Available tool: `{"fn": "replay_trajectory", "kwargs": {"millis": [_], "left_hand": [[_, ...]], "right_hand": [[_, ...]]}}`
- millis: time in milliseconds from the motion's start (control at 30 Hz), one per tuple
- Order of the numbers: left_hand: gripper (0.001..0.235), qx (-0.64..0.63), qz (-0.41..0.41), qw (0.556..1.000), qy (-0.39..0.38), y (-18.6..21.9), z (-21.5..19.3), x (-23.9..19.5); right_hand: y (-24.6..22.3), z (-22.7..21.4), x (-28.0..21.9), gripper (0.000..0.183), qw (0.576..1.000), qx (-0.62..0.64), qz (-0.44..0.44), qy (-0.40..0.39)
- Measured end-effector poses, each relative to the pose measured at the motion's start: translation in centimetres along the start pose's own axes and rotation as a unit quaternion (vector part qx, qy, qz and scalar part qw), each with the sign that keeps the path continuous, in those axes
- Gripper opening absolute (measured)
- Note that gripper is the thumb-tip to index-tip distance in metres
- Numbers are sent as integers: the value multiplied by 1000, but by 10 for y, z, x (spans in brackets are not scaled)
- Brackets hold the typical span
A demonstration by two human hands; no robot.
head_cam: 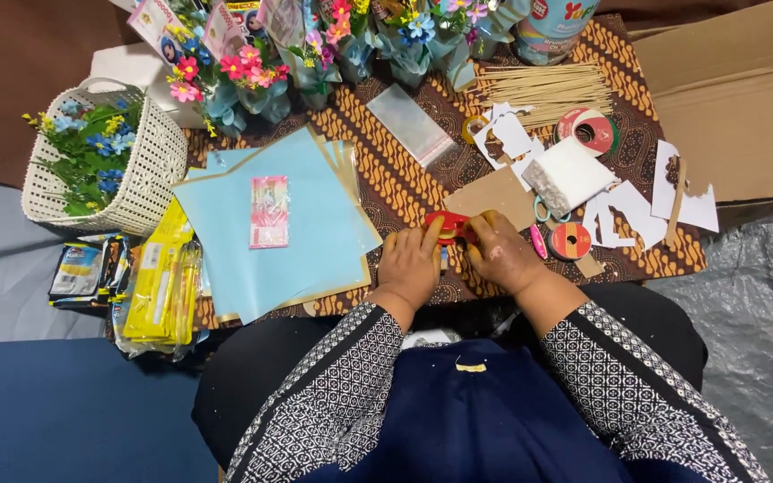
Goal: Assembling a base for a floral arrangement by wrapping a foam block in cardboard and securing it with tape.
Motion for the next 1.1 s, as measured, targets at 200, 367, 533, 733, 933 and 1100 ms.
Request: {"fn": "replay_trajectory", "kwargs": {"millis": [200, 367, 533, 733, 933, 1100], "left_hand": [[53, -3, -8, 1000, -19, 2, -12, 7], [53, 3, -8, 1000, -14, 2, -4, 3], [46, 4, -10, 1000, 12, 2, 4, 3], [43, 16, -8, 999, 36, 3, 1, 4], [42, 19, -9, 999, 42, 3, -4, 6], [41, 13, -10, 999, 30, 2, -3, 5]], "right_hand": [[-9, -4, 1, 35, 997, 76, 22, 7], [-14, -5, 0, 24, 991, 98, 85, -19], [-11, -3, 1, 22, 987, 119, 103, -28], [-20, -18, -2, 20, 978, 162, 115, -57], [-43, -54, -9, 20, 971, 210, 84, -79], [-29, -63, -13, 15, 969, 217, 90, -81]]}}
Point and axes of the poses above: each hand's wrist, its own x-axis towards the middle knuckle, its own z-axis out of the palm, y = z × x, the point moved 1 cm from there along x, towards the middle knuckle, and after that the axes turned 7 degrees about x, right-handed, at the moved point
